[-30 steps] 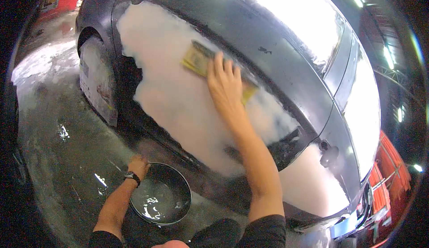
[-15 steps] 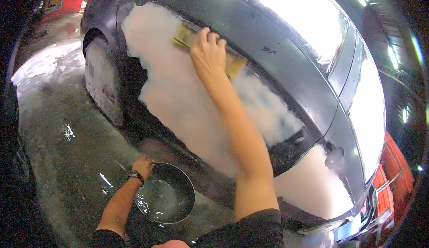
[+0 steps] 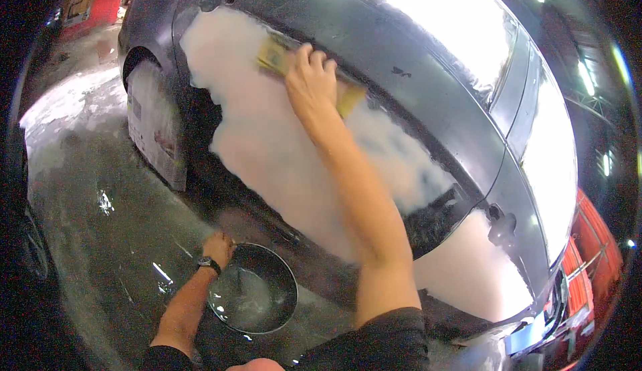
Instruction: The person sands a large section of a car's side panel using a yellow sanding block and water from a bucket. They repeatedly rub the panel in circular and linear motions, occasionally dipping the block into the water to keep it wet.
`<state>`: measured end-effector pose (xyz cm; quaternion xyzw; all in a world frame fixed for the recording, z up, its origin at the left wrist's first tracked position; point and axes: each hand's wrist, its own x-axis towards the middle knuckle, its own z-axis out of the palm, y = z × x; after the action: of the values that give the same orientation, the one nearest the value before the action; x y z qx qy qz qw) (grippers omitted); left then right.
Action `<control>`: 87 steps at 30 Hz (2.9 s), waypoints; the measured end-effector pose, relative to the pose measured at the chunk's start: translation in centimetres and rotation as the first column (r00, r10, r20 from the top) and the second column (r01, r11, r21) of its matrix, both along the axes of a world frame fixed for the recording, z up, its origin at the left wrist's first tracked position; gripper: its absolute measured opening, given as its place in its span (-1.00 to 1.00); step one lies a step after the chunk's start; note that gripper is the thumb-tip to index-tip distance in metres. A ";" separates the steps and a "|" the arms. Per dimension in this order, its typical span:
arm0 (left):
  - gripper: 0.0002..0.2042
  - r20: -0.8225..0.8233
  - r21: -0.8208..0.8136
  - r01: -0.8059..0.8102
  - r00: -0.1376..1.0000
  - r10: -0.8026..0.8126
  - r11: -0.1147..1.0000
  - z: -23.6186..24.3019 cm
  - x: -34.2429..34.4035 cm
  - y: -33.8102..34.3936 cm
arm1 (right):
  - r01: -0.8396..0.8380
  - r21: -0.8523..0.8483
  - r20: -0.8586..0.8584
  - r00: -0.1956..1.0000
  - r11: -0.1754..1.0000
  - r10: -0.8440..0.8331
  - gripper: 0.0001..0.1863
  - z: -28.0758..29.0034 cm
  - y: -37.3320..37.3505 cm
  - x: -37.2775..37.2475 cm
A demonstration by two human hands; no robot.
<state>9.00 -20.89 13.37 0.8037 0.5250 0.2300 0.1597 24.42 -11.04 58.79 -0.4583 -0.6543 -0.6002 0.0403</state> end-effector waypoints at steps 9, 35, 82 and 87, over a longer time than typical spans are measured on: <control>-0.72 0.007 0.003 0.037 0.999 -0.037 0.999 -1.3 0.8 0.8 | 0.123 -0.031 0.022 0.992 0.992 -0.122 -0.59 1.2 -1.1 0.1; -0.71 0.019 0.033 0.024 0.999 -0.025 0.999 -2.8 1.0 1.0 | 0.022 0.001 0.013 1.000 1.000 -0.022 -0.60 0.6 -0.6 0.0; -0.68 0.018 -0.049 0.067 0.998 -0.066 0.997 -1.1 -0.2 0.9 | -0.071 -0.006 0.048 0.996 0.997 0.071 -0.58 -0.1 -8.2 6.0; -0.70 -0.045 -0.080 0.032 0.998 -0.036 0.996 -0.7 -0.5 0.9 | -0.124 -0.010 0.008 0.992 0.992 0.124 -0.61 0.0 -6.7 6.3</control>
<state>8.48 -20.01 12.66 0.8107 0.5235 0.1875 0.1832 30.71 -17.78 58.77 -0.4143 -0.6846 -0.5954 0.0727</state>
